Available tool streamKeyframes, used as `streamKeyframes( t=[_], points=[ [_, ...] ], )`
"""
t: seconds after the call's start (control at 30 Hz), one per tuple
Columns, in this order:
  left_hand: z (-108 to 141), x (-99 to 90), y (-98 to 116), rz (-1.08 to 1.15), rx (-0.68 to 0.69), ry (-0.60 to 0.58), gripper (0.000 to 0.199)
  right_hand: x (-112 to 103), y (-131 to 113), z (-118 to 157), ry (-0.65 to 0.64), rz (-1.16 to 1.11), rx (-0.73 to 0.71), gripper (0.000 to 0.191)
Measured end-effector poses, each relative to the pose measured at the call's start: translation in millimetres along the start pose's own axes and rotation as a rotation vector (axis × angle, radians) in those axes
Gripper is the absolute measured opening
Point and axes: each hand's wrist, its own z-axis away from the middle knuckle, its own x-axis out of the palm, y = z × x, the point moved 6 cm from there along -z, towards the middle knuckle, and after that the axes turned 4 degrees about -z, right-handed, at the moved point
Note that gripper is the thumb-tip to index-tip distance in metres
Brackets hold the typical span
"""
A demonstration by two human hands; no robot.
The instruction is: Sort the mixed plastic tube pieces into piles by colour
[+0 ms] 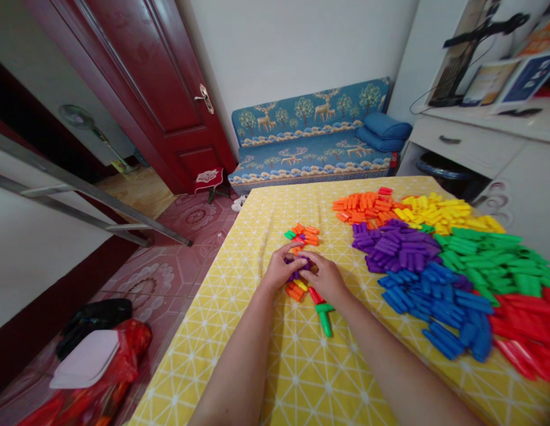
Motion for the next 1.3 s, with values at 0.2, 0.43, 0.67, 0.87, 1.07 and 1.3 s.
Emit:
streamKeyframes(
  t=[0.2,0.43,0.67,0.87,1.07,1.3],
  points=[
    [-2,-8.7,-2,-0.025,-0.001,0.109,0.052,-46,7,-4,0.411,-0.317,0.129,0.019],
    [-4,-15.1,-2,0.099,-0.022,0.209,0.042,-104,37,-5,1.0,-1.383,0.341,0.011],
    [-6,-22.5,-5,0.597,-0.14,0.253,0.07,-109,30,-6,0.866,-1.498,0.371,0.025],
    [-4,-5.7,3,0.638,-0.165,0.049,0.078,-36,-3,-12,0.188,-0.849,0.325,0.031],
    [1,10.5,9,0.538,-0.081,-0.038,0.07,23,-35,8,-0.116,0.046,-0.054,0.06],
    [2,18.3,6,0.526,-0.04,-0.127,0.068,20,-33,10,-0.055,0.307,-0.088,0.04]
  ],
)
